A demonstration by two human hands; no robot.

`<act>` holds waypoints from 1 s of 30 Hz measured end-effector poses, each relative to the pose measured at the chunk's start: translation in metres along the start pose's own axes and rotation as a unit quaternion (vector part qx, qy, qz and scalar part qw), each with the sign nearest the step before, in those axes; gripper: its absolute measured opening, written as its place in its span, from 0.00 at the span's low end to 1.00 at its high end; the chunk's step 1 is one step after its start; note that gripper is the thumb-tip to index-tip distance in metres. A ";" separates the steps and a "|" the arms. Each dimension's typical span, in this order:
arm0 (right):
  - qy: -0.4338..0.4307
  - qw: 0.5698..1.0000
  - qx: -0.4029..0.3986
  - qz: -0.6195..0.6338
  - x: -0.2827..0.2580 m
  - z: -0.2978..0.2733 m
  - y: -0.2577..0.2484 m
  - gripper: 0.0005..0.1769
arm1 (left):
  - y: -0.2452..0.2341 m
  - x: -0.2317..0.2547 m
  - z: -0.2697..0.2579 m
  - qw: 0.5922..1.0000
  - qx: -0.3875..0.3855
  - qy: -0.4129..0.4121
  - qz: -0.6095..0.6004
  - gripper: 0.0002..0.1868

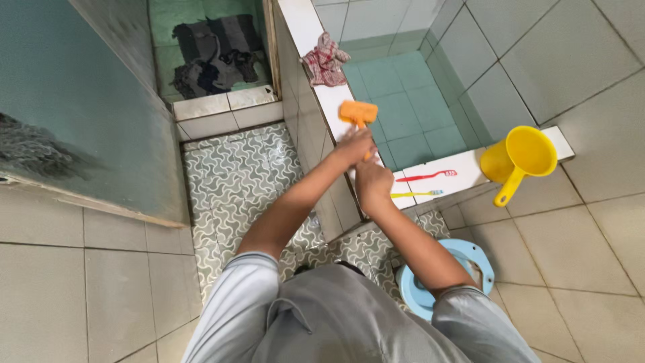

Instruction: The person cleans the wall in a bathroom using a long-handled brush, scrubbing the tiles and rinsing the brush in a tub of water.

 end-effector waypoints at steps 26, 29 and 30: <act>-0.046 0.997 -0.034 -0.048 0.008 -0.128 -0.013 0.24 | 0.025 0.092 -0.077 0.975 -0.157 0.097 0.127 0.04; -0.073 0.993 -0.032 -0.091 0.008 -0.128 -0.025 0.24 | 0.013 0.099 -0.076 0.986 -0.120 0.095 0.059 0.04; -0.083 0.991 -0.025 -0.098 0.007 -0.130 -0.022 0.24 | 0.016 0.097 -0.078 0.989 -0.108 0.099 0.017 0.05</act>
Point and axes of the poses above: each hand's wrist, its own z-axis towards the middle knuckle, its own y-axis out of the palm, x = y × z, the point moved 7 cm from there along z, towards the middle knuckle, and after that the axes turned 1 degree about -x, right-handed, at the moved point
